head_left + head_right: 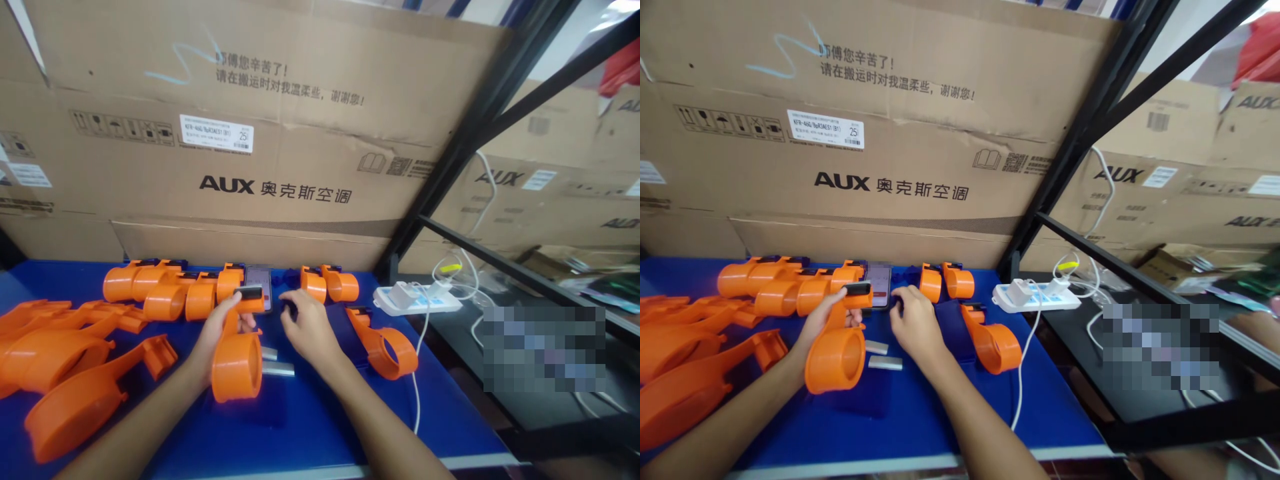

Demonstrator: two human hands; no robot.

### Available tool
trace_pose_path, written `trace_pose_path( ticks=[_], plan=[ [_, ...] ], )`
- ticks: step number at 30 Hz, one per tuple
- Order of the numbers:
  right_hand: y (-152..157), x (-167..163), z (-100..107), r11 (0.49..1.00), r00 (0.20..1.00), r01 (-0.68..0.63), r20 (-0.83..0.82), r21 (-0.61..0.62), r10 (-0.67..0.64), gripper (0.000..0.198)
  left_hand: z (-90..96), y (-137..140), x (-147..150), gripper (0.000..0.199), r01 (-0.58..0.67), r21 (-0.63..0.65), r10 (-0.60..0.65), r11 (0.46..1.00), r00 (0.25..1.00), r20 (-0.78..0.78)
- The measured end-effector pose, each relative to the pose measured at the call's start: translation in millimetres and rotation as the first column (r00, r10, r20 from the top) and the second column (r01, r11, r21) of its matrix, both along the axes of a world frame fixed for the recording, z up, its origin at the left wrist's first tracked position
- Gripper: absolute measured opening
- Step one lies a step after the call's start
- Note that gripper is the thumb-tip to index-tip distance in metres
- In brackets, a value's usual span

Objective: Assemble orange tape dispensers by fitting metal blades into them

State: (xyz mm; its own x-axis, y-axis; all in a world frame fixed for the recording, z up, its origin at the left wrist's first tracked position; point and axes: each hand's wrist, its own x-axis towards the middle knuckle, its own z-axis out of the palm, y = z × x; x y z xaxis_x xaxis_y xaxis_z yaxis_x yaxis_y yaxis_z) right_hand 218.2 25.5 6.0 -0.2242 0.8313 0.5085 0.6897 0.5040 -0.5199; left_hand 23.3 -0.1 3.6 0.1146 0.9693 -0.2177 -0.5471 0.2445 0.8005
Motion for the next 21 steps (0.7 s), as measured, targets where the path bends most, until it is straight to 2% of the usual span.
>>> trace_pose_path(
  ticks=[3, 6, 9, 11, 13, 18, 21],
  plan=[
    [-1, -2, 6, 0.997, 0.945, -0.072, -0.319, 0.008, 0.071, 0.005, 0.5, -2, 4, 0.036, -0.044, 0.053, 0.046, 0.998, 0.998, -0.033],
    [-2, -8, 7, 0.986, 0.823, -0.157, -0.56, -0.051, 0.102, 0.012, 0.2, -4, 7, 0.036, -0.047, 0.054, 0.051, 0.997, 0.997, -0.066],
    [-3, -13, 4, 0.96, 0.692, -0.265, -0.711, -0.091, 0.123, 0.02, -0.7, -4, 8, 0.041, -0.025, 0.065, 0.031, 0.998, 0.995, -0.092],
    [-3, -16, 1, 0.954, 0.665, -0.285, -0.736, -0.088, 0.13, 0.025, -1.1, -3, 8, 0.044, -0.013, 0.095, 0.025, 0.995, 0.993, -0.117],
    [-5, -16, -1, 0.964, 0.696, -0.259, -0.704, -0.061, 0.142, 0.027, -1.2, -2, 8, 0.048, 0.001, 0.123, 0.016, 0.992, 0.991, -0.132],
    [-11, -15, 1, 0.992, 0.89, -0.065, -0.444, 0.106, 0.106, 0.016, -2.3, -3, 8, 0.049, 0.014, 0.143, 0.009, 0.99, 0.988, -0.156],
    [-17, -16, 5, 0.984, 0.92, -0.03, -0.38, 0.175, 0.096, 0.016, -4.5, -4, 7, 0.047, 0.013, 0.172, 0.024, 0.985, 0.977, -0.212]
  ],
)
